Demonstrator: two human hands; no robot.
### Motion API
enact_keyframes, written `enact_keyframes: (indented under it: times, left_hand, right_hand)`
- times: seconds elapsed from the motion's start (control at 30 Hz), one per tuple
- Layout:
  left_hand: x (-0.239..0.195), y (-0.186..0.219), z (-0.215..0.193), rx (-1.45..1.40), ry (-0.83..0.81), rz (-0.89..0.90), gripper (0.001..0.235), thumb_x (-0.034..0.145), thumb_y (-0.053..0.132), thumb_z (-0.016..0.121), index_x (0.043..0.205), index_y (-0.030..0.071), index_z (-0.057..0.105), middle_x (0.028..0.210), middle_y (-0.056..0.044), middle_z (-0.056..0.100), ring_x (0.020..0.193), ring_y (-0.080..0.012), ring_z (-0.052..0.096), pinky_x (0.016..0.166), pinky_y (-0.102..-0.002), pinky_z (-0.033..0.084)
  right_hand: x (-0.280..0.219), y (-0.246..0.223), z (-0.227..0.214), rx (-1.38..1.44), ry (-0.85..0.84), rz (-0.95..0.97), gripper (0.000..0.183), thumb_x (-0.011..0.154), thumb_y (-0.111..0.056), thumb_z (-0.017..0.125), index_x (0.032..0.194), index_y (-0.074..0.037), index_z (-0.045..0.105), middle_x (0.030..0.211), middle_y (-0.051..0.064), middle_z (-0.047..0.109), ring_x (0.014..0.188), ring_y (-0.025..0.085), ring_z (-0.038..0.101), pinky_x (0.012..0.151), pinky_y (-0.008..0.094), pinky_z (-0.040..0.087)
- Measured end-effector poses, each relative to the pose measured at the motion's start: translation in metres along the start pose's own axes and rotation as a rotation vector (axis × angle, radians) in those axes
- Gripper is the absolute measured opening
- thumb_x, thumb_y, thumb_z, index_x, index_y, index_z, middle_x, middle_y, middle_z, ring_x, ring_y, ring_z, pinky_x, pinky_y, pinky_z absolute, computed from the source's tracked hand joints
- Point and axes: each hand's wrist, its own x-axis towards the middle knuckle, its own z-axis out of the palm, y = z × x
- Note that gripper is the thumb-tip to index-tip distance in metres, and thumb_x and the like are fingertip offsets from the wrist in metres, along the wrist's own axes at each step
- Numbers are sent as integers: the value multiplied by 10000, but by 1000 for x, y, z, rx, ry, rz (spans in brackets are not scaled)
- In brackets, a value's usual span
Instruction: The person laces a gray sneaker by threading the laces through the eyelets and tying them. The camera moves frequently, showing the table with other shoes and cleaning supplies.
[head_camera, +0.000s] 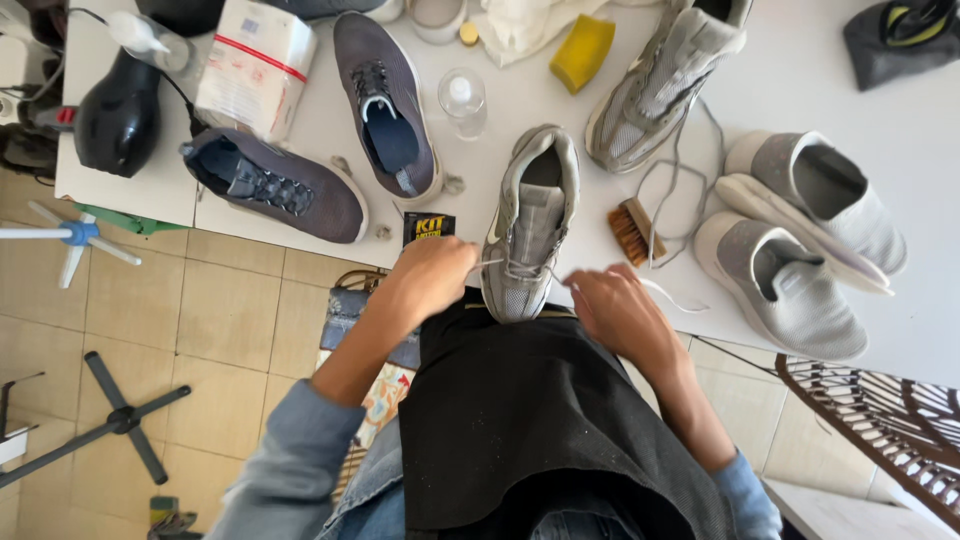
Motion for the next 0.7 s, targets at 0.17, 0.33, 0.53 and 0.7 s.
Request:
enact_keyframes:
  times: [0.17, 0.33, 0.53, 0.7]
  left_hand:
    - [-98, 129, -89, 393, -6, -19, 151, 999, 108, 675, 851, 94, 650, 705, -95, 698, 658, -333, 740, 625, -464, 606]
    - [-173, 238, -154, 920, 127, 64, 233, 914, -71, 702, 993, 146, 725, 852, -37, 743, 771, -251, 731, 658, -414, 570]
    - [-203, 315, -239, 763, -180, 95, 420, 1205, -47, 500, 829, 67, 648, 687, -51, 640, 614, -199, 573, 684, -452, 531]
    - [-204, 307, -266, 800, 413, 298, 291, 896, 8, 741, 770, 181, 544, 567, 25, 541, 503, -141, 542, 675, -456, 476]
  right_hand:
    - [-67, -66, -93, -200, -158, 162, 194, 1088, -291, 573, 995, -217, 726, 822, 43, 761, 899, 315, 807, 897, 400, 608]
    - [-108, -111, -174, -315, -161, -56, 270, 1100, -232, 599, 1342, -177, 704, 937, 9, 828, 770, 372, 741, 762, 500, 607]
    - [-135, -149, -237, -552, 90, -234, 449, 956, 83, 640, 1366, -95, 681, 833, 4, 685, 719, 303, 694, 838, 463, 586]
    - [-131, -191, -284, -739, 434, -286, 327, 993, 98, 663, 1255, -88, 725, 1035, 29, 729, 812, 272, 719, 1000, 499, 542]
